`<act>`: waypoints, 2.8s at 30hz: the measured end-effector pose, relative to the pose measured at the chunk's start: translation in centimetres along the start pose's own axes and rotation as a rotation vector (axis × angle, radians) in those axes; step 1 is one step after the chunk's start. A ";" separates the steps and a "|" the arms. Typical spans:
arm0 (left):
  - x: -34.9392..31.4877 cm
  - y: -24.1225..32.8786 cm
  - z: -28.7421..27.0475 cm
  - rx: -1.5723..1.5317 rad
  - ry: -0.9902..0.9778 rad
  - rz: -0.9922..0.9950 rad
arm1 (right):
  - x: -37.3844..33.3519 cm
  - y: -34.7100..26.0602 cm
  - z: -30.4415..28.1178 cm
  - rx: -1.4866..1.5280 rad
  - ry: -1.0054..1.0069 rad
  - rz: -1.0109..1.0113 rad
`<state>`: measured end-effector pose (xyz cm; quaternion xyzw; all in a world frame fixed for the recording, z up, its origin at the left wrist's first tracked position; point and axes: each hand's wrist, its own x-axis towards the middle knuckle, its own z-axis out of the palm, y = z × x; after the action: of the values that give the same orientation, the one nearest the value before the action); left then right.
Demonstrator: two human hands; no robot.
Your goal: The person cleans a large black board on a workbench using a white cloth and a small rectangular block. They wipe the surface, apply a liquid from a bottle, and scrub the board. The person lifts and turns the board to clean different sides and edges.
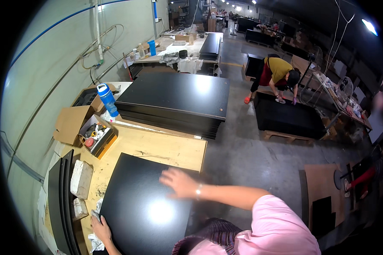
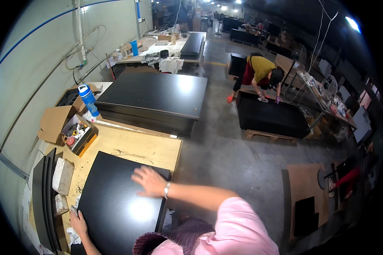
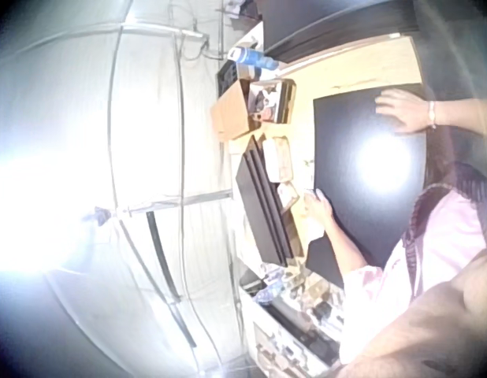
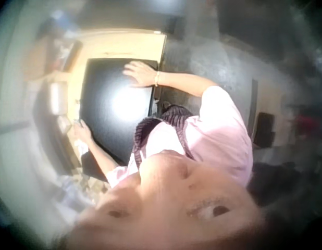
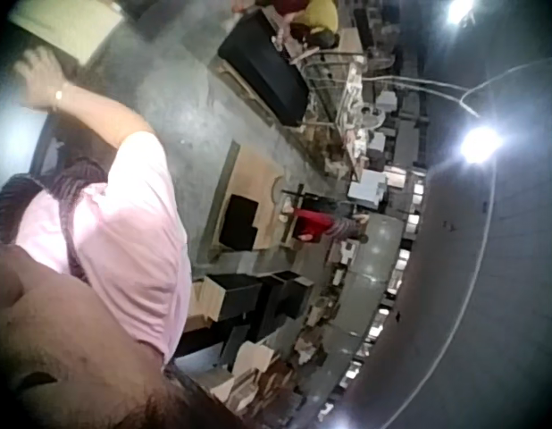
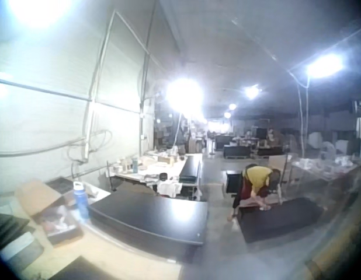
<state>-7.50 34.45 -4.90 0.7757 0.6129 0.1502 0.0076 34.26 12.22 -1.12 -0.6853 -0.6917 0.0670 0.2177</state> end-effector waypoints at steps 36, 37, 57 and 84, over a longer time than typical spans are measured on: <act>-24.0 -26.1 -28.3 -0.951 0.099 -0.559 | -8.3 -14.8 -9.6 -0.147 0.257 -0.661; -25.4 -27.9 -27.9 -0.973 0.185 -0.571 | -7.3 -15.0 -10.8 -0.152 0.297 -0.689; -27.1 2.7 -8.7 -1.545 -0.564 -0.564 | 8.5 -29.3 -21.3 -0.202 0.042 -0.201; -12.8 34.1 -2.0 -1.571 -0.971 -0.273 | 9.0 25.2 -25.7 0.230 0.135 0.566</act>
<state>21.81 13.46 0.84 0.4475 0.3511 0.1787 0.8029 67.88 17.05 13.96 -0.8244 -0.4454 0.1571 0.3120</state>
